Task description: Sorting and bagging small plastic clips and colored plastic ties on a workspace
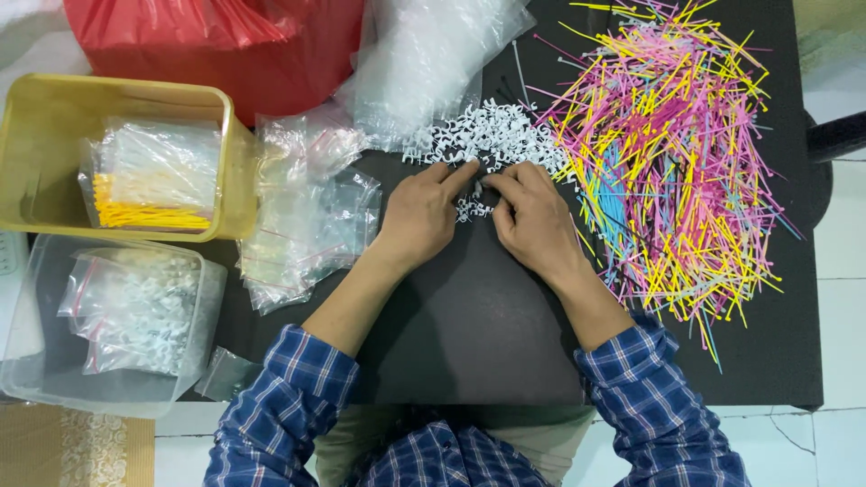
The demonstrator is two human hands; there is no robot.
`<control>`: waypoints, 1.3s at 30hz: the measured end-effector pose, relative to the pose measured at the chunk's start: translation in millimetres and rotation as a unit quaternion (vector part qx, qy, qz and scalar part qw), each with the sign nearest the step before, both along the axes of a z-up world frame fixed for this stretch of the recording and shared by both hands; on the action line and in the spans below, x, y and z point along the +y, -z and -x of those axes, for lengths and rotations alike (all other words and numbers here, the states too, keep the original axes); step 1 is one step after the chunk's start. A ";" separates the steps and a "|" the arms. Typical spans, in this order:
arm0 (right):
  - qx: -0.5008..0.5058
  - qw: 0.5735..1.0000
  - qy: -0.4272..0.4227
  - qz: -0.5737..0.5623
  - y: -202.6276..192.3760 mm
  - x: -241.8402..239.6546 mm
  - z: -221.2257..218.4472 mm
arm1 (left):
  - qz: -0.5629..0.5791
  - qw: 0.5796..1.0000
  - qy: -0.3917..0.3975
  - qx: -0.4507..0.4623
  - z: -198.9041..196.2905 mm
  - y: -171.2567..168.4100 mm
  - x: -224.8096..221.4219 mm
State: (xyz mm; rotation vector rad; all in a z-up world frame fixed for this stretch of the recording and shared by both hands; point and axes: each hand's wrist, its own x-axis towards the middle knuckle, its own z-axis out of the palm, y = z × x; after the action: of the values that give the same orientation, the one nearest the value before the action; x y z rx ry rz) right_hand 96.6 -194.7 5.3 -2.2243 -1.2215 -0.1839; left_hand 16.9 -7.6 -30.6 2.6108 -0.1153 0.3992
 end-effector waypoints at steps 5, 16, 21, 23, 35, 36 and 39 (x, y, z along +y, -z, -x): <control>0.034 0.999 0.019 -0.024 0.3 -6.9 -1.8 | 0.008 1.000 0.019 -0.003 -1.0 4.6 -0.8; -0.003 1.000 0.004 -0.027 7.3 -2.2 -13.4 | 0.041 0.999 0.029 -0.003 3.7 2.2 0.1; 0.056 0.996 -0.013 -0.068 1.5 -6.9 -9.4 | 0.096 0.995 0.013 -0.011 8.9 -14.8 -1.1; 0.056 0.996 -0.013 -0.061 2.2 -13.1 -12.5 | 0.080 0.997 0.014 -0.005 7.9 -11.9 -1.5; 0.031 0.999 0.000 -0.029 -0.9 -18.4 -10.9 | 0.097 0.992 0.037 0.066 13.7 -29.5 6.9; 0.028 0.999 -0.006 -0.026 -3.6 -17.5 -6.5 | 0.119 0.988 0.036 0.095 17.6 -38.4 8.7; 0.052 0.999 -0.015 0.003 -12.0 -11.2 1.8 | 0.126 0.980 0.052 0.142 28.2 -57.5 14.3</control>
State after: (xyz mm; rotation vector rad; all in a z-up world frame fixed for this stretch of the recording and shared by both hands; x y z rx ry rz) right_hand 94.8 -205.9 17.3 -2.1910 -1.1985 -0.0525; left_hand -11.4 6.8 26.9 2.3684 -0.0977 0.0005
